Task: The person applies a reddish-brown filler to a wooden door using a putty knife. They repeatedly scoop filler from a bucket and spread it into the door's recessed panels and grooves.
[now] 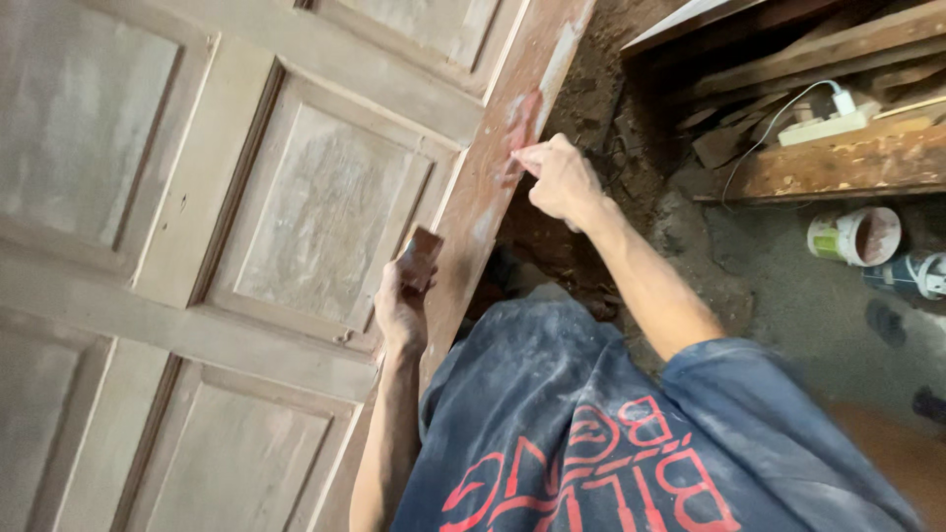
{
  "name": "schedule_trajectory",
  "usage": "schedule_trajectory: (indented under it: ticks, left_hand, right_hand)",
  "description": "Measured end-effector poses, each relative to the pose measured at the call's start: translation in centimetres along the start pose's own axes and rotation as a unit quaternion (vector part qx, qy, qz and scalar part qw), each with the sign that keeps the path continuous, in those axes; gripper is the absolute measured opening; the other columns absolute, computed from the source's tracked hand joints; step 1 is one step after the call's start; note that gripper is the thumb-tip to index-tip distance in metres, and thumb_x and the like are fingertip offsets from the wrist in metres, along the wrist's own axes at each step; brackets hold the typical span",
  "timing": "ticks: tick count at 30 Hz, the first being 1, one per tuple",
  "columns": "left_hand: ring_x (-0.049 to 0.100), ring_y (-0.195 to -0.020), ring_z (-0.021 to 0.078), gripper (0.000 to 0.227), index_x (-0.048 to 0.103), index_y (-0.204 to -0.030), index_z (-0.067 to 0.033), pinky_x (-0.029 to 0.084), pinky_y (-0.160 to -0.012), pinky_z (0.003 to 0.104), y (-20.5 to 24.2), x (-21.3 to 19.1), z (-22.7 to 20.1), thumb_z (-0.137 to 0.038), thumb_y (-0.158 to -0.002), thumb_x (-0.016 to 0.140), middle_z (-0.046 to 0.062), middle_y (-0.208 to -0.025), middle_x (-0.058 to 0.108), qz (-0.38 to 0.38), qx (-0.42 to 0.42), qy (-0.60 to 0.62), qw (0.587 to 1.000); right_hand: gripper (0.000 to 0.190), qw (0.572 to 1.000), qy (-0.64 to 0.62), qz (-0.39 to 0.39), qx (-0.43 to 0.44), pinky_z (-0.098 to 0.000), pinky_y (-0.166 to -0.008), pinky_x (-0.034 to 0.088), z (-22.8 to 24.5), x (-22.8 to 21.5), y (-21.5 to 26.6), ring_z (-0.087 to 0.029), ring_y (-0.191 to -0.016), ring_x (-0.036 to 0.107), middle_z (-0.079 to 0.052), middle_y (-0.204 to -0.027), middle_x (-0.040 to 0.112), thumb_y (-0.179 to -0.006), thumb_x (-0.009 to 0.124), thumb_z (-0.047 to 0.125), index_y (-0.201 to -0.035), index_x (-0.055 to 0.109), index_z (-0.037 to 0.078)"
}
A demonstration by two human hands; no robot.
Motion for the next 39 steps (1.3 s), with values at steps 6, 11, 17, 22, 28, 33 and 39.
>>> schedule_trajectory:
  ticks: [6, 11, 17, 22, 28, 33, 39]
  left_hand:
    - [0.067, -0.094, 0.0245, 0.045, 0.064, -0.112, -0.0016, 0.054, -0.078, 0.041, 1.3, -1.2, 1.4, -0.042, -0.107, 0.045, 0.011, -0.108, 0.069, -0.036, -0.037, 0.025, 0.998]
    - [0.069, -0.083, 0.0273, 0.053, 0.064, -0.114, 0.0054, 0.056, -0.071, 0.04, 0.5, -0.3, 3.2, -0.044, -0.108, 0.045, 0.015, -0.1, 0.07, -0.053, -0.041, -0.035, 0.997]
    - [0.07, -0.076, 0.0289, 0.053, 0.063, -0.113, 0.0048, 0.054, -0.064, 0.039, -5.8, 7.1, 4.7, -0.044, -0.105, 0.044, 0.016, -0.096, 0.071, -0.08, -0.026, -0.053, 0.995]
    - [0.07, -0.078, 0.0226, 0.048, 0.061, -0.11, 0.0032, 0.056, -0.063, 0.037, -10.6, 16.5, 6.4, -0.042, -0.109, 0.045, 0.013, -0.097, 0.069, -0.135, 0.038, 0.026, 0.99]
    - [0.069, -0.072, 0.0231, 0.056, 0.065, -0.105, 0.0046, 0.055, -0.059, 0.033, -12.2, 27.0, 6.8, -0.047, -0.109, 0.044, 0.016, -0.09, 0.072, -0.135, 0.089, 0.037, 0.986]
    - [0.067, -0.071, 0.0177, 0.048, 0.069, -0.114, -0.0036, 0.053, -0.061, 0.03, -13.1, 31.2, 4.7, -0.044, -0.103, 0.047, 0.012, -0.091, 0.073, -0.136, 0.084, 0.044, 0.986]
    - [0.058, -0.065, 0.019, 0.059, 0.068, -0.109, 0.0104, 0.043, -0.054, 0.032, -16.3, 31.6, 2.3, -0.044, -0.114, 0.048, 0.018, -0.089, 0.074, -0.113, 0.13, -0.006, 0.985]
  right_hand:
    - [0.035, 0.99, 0.054, 0.019, -0.126, -0.0428, -0.067, 0.06, -3.4, 4.0, -1.3, -0.031, -0.066, 0.067, -0.03, -0.086, 0.072, -0.073, 0.058, -0.008, -0.102, 0.074, 0.0]
    - [0.055, 0.985, -0.122, -0.115, -0.039, -0.0523, -0.062, 0.059, -7.7, -4.1, -4.6, -0.037, -0.067, 0.069, -0.013, -0.108, 0.074, -0.076, 0.05, -0.01, -0.121, 0.071, 0.014]
    - [0.042, 0.995, -0.034, -0.025, -0.093, -0.0392, -0.061, 0.061, -5.7, -9.7, -10.5, -0.026, -0.065, 0.075, -0.021, -0.085, 0.077, -0.072, 0.055, -0.008, -0.102, 0.081, 0.006]
    - [0.037, 0.935, -0.28, 0.186, -0.114, -0.0294, -0.059, 0.057, -8.2, -12.7, -13.1, -0.015, -0.067, 0.068, -0.005, -0.085, 0.072, -0.083, 0.066, 0.004, -0.12, 0.071, 0.005]
    - [0.033, 0.827, -0.496, 0.194, -0.181, -0.027, -0.067, 0.057, -9.5, -21.3, -18.6, -0.014, -0.074, 0.066, -0.007, -0.09, 0.069, -0.096, 0.066, 0.01, -0.126, 0.063, -0.004]
    - [0.042, 0.789, -0.545, 0.195, -0.207, -0.0279, -0.066, 0.055, -7.4, -24.4, -19.0, -0.014, -0.074, 0.065, -0.008, -0.088, 0.069, -0.098, 0.067, 0.024, -0.133, 0.06, 0.0]
    - [0.041, 0.756, -0.565, 0.202, -0.262, -0.0305, -0.069, 0.057, -4.9, -25.5, -20.3, -0.018, -0.079, 0.069, -0.009, -0.092, 0.071, -0.103, 0.061, 0.029, -0.137, 0.061, 0.006]
Point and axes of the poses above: each hand's wrist, its own y-axis away from the middle knuckle, its own x-axis out of the palm, z = x × y, the point moved 5 cm from there along -y, towards the middle knuckle
